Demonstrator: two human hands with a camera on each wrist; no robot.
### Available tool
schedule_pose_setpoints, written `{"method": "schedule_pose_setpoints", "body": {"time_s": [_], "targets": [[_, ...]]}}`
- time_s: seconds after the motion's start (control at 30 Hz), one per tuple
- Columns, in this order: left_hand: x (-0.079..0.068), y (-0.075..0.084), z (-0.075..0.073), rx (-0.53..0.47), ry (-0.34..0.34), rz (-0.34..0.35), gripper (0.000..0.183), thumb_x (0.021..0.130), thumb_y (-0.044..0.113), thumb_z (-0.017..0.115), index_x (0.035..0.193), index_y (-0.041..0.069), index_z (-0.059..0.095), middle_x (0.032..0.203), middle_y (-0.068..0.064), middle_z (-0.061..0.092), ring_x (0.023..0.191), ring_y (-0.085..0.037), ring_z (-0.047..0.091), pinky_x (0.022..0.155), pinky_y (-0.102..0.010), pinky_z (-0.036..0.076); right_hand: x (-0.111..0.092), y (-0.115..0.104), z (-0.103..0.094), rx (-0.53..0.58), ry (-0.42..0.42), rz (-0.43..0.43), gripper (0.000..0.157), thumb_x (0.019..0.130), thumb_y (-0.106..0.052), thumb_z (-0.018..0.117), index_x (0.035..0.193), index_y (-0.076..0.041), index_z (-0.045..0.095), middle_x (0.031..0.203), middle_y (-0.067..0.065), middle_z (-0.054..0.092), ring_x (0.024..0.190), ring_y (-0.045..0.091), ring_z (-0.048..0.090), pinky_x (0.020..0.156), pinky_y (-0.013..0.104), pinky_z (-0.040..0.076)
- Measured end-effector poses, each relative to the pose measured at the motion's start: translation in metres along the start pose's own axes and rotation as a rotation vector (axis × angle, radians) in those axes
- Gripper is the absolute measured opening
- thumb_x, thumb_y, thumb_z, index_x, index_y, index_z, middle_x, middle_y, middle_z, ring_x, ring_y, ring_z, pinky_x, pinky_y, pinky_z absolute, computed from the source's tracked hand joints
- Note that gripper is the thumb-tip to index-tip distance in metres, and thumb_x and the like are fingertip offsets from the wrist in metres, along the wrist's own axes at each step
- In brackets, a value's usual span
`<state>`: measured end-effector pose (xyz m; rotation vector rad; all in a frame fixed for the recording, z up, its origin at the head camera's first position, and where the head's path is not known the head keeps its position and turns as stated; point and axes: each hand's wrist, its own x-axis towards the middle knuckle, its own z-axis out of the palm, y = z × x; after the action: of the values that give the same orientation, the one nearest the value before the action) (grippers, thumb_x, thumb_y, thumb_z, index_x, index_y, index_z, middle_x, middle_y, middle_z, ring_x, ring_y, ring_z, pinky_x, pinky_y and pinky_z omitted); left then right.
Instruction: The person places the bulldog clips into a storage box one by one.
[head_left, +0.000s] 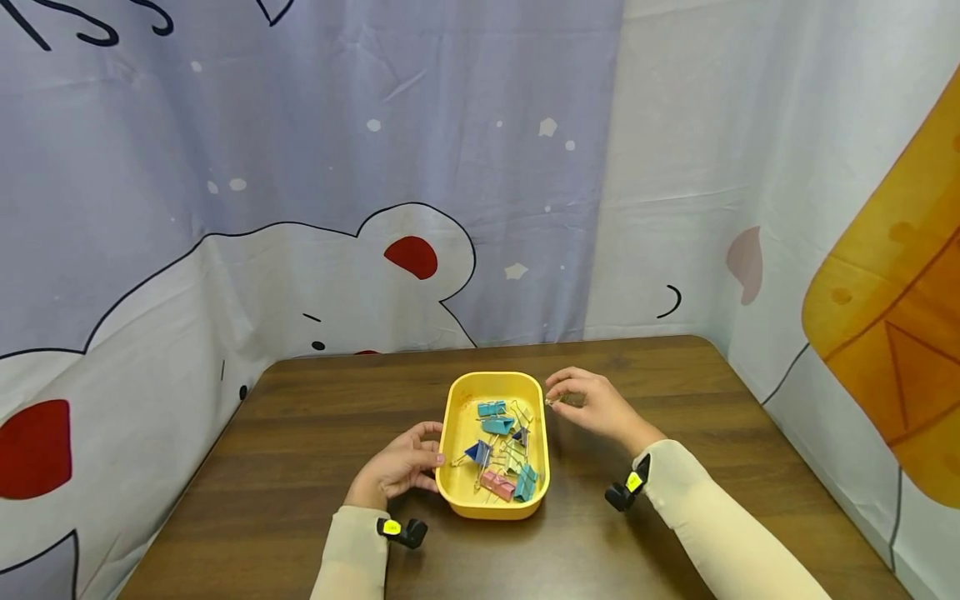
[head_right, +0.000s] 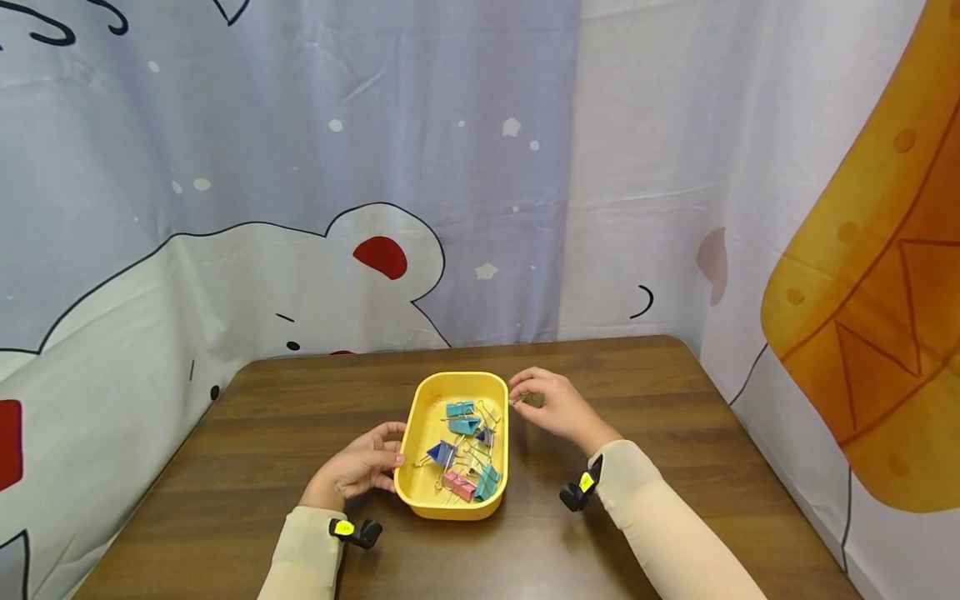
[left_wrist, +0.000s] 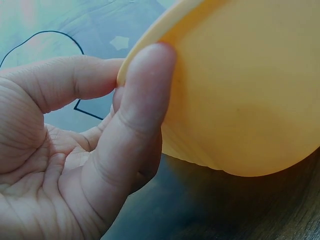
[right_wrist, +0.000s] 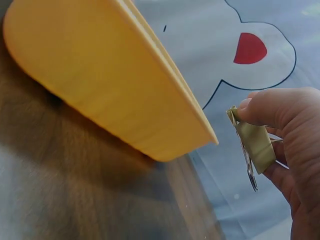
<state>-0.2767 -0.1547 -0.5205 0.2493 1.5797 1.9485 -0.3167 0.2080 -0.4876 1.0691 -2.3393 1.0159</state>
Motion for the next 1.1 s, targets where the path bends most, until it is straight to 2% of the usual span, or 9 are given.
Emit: {"method": "schedule_pose_setpoints", "body": {"time_s": [0.1, 0.33, 0.57, 0.63, 0.73, 0.93, 1.1], "targets": [[0.000, 0.000, 0.000, -0.001, 0.001, 0.003, 0.067, 0.085, -0.006, 0.055, 0.139, 0.004, 0.017, 0.120, -0.040, 0.037, 0.078, -0.029, 0.063, 0.060, -0.040, 0.055, 0.007, -0.002, 0.001, 0.016, -0.016, 0.018, 0.015, 0.077, -0.008, 0.072, 0.091, -0.012, 0.069, 0.108, 0.004, 0.061, 0.093, 0.011, 0.056, 0.070, 0.037, 0.051], [0.001, -0.001, 0.000, -0.004, 0.012, -0.001, 0.067, 0.085, -0.006, 0.056, 0.138, 0.004, 0.018, 0.120, -0.040, 0.038, 0.077, -0.029, 0.064, 0.060, -0.039, 0.055, 0.021, -0.003, 0.007, 0.031, -0.025, -0.013, 0.016, 0.078, -0.010, 0.071, 0.093, -0.012, 0.068, 0.110, 0.007, 0.060, 0.098, 0.016, 0.056, 0.074, 0.042, 0.051], [0.001, -0.002, -0.002, 0.002, -0.002, 0.005, 0.065, 0.086, -0.005, 0.054, 0.138, 0.003, 0.016, 0.112, -0.031, 0.048, 0.078, -0.029, 0.063, 0.060, -0.039, 0.055, 0.035, -0.009, 0.016, 0.078, -0.037, -0.015, 0.019, 0.078, -0.008, 0.071, 0.095, -0.017, 0.067, 0.111, 0.011, 0.059, 0.093, 0.016, 0.056, 0.059, 0.043, 0.051], [0.000, -0.002, -0.001, 0.004, -0.007, 0.007, 0.065, 0.086, -0.005, 0.054, 0.138, 0.003, 0.016, 0.112, -0.030, 0.049, 0.077, -0.028, 0.063, 0.060, -0.039, 0.055, 0.038, -0.012, 0.018, 0.075, -0.041, -0.006, 0.021, 0.078, -0.009, 0.071, 0.095, -0.020, 0.066, 0.112, 0.010, 0.059, 0.091, 0.015, 0.056, 0.059, 0.041, 0.051], [0.000, -0.003, -0.001, 0.004, -0.005, 0.011, 0.064, 0.086, -0.005, 0.054, 0.138, 0.003, 0.017, 0.111, -0.031, 0.049, 0.076, -0.028, 0.063, 0.060, -0.039, 0.055, 0.042, -0.016, 0.022, 0.064, -0.047, 0.011, 0.021, 0.078, -0.010, 0.071, 0.095, -0.022, 0.066, 0.113, 0.006, 0.059, 0.093, 0.013, 0.055, 0.065, 0.040, 0.050], [-0.001, -0.003, 0.000, -0.007, 0.010, 0.005, 0.063, 0.086, -0.006, 0.054, 0.138, 0.005, 0.020, 0.113, -0.033, 0.046, 0.076, -0.028, 0.063, 0.060, -0.038, 0.055, 0.048, -0.020, 0.028, 0.036, -0.047, 0.002, 0.016, 0.079, -0.011, 0.071, 0.094, -0.014, 0.068, 0.114, 0.002, 0.057, 0.101, 0.015, 0.053, 0.076, 0.039, 0.048], [-0.002, -0.001, 0.001, -0.004, 0.001, 0.010, 0.064, 0.086, -0.006, 0.054, 0.138, 0.004, 0.018, 0.118, -0.037, 0.041, 0.077, -0.026, 0.064, 0.060, -0.038, 0.055, 0.052, -0.022, 0.032, 0.038, -0.053, 0.014, 0.018, 0.079, -0.016, 0.072, 0.095, -0.023, 0.066, 0.115, -0.002, 0.057, 0.105, 0.014, 0.052, 0.084, 0.037, 0.046]]}}
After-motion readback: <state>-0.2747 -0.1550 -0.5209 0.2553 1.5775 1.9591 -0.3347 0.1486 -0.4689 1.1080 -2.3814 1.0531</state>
